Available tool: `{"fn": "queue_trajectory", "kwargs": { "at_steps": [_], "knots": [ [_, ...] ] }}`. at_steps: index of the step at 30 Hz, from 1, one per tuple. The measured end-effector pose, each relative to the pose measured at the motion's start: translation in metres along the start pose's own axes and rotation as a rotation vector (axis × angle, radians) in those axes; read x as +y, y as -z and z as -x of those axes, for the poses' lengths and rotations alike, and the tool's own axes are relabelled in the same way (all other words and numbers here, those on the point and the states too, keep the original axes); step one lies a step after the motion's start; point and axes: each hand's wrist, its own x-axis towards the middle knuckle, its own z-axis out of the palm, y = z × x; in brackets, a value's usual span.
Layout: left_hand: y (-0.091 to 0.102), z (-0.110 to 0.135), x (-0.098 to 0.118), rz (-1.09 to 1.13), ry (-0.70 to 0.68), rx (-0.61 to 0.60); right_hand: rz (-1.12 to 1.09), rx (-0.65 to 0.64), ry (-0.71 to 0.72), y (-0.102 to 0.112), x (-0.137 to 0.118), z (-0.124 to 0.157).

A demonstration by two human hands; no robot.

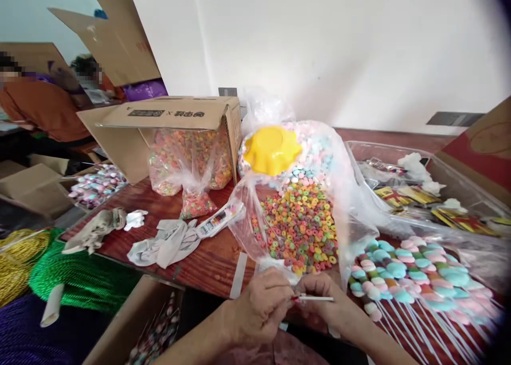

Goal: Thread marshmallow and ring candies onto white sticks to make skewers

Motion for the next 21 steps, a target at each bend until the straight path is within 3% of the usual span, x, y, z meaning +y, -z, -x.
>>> {"fn": "queue_trajectory", "kwargs": {
  "at_steps": [3,6,8,10,13,21],
  "knots": [
    [0.004,-0.003,-0.003,0.212,0.290,0.106,0.045,0.036,0.114,0.011,-0.009,-0.002],
    [0.003,-0.009,-0.011,0.476,0.732,0.308,0.076,0.425,0.297,0.018,-0.018,-0.003],
    [-0.003,-0.016,-0.016,0.639,0.893,0.379,0.188,0.606,0.470,0.013,-0.021,-0.005],
    [-0.010,-0.023,-0.019,0.736,0.908,0.385,0.392,0.553,0.614,0.001,-0.023,-0.008],
    [-0.017,-0.031,-0.017,0.765,0.891,0.422,0.563,0.459,0.711,-0.015,-0.021,-0.017],
    [-0.009,-0.026,-0.014,0.768,0.907,0.392,0.485,0.399,0.557,-0.020,-0.013,-0.029]
  ]
}}
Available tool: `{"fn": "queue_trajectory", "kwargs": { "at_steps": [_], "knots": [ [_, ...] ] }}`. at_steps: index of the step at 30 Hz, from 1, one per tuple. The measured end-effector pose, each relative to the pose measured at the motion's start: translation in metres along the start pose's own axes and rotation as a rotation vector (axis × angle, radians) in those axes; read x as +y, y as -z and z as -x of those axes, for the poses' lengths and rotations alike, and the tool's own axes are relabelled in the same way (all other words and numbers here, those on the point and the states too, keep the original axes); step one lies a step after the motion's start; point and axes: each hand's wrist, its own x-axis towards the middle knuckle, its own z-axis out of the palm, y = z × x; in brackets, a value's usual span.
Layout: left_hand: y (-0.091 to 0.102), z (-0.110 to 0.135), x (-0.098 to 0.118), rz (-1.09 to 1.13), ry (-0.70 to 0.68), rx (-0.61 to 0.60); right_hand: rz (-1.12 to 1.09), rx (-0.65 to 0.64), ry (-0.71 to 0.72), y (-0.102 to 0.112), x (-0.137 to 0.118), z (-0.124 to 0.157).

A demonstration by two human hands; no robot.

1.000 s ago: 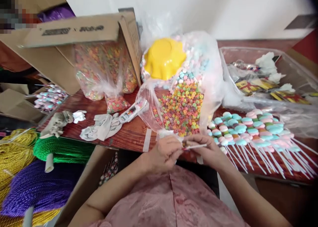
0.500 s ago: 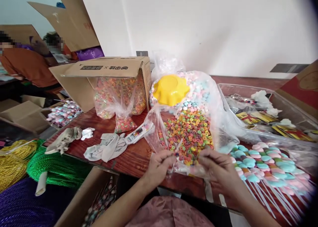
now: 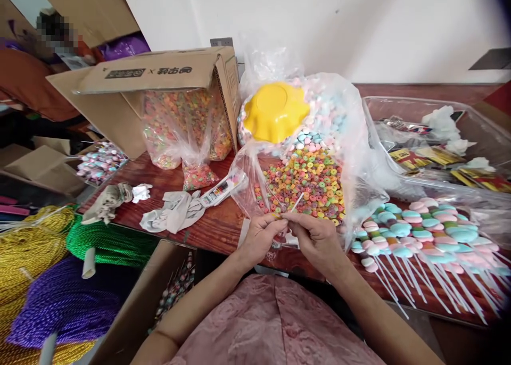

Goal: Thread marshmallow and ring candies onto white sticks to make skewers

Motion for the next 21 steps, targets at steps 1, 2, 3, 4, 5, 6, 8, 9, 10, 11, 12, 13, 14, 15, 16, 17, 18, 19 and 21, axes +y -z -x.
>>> {"fn": "queue_trajectory", "kwargs": {
  "at_steps": [1,2,3,4,5,6,8,9,10,11,12,13,14,15,16,17,18,19,21],
  "knots": [
    [0.001,0.000,-0.001,0.003,-0.003,0.008,0.007,-0.003,-0.008,0.000,0.000,0.000],
    [0.002,-0.001,-0.001,0.003,-0.009,0.011,0.013,-0.005,-0.012,-0.001,0.000,0.000],
    [0.002,-0.002,-0.001,-0.003,-0.017,0.011,0.017,0.002,-0.016,-0.002,0.000,0.000],
    [0.003,-0.002,-0.002,-0.014,-0.026,0.009,0.020,0.020,-0.019,-0.003,0.000,0.001],
    [0.003,-0.003,-0.002,-0.030,-0.035,0.005,0.018,0.053,-0.023,-0.004,0.001,0.003],
    [0.003,-0.003,-0.002,-0.051,-0.045,0.002,0.007,0.101,-0.032,-0.005,0.001,0.006],
    [0.004,-0.004,-0.002,-0.107,-0.071,-0.001,-0.072,0.193,-0.101,-0.008,0.003,0.012],
    [0.004,-0.004,-0.002,-0.138,-0.088,-0.002,-0.146,0.207,-0.169,-0.008,0.004,0.015],
    [0.005,-0.005,-0.002,-0.174,-0.111,-0.010,-0.243,0.189,-0.252,-0.009,0.006,0.018],
    [0.005,-0.005,-0.001,-0.211,-0.137,-0.021,-0.351,0.145,-0.343,-0.008,0.008,0.020],
    [0.005,-0.006,-0.001,-0.243,-0.163,-0.037,-0.459,0.082,-0.429,-0.007,0.010,0.020],
    [0.005,-0.007,0.001,-0.264,-0.177,-0.062,-0.554,0.007,-0.501,-0.004,0.013,0.019],
    [0.006,-0.007,0.003,-0.271,-0.170,-0.099,-0.630,-0.078,-0.553,-0.001,0.016,0.017],
    [0.006,-0.007,0.005,-0.264,-0.131,-0.154,-0.680,-0.168,-0.582,0.004,0.018,0.014],
    [0.007,-0.007,0.008,-0.237,-0.061,-0.218,-0.694,-0.256,-0.577,0.010,0.020,0.011],
    [0.008,-0.006,0.010,-0.192,0.038,-0.287,-0.668,-0.345,-0.530,0.016,0.020,0.007],
    [0.010,-0.006,0.012,-0.137,0.156,-0.356,-0.597,-0.426,-0.432,0.023,0.020,0.004],
    [0.012,-0.005,0.013,-0.084,0.278,-0.418,-0.481,-0.485,-0.283,0.029,0.018,0.002],
    [0.017,-0.004,0.014,-0.006,0.496,-0.524,-0.173,-0.528,0.121,0.039,0.009,0.000]
  ]
}}
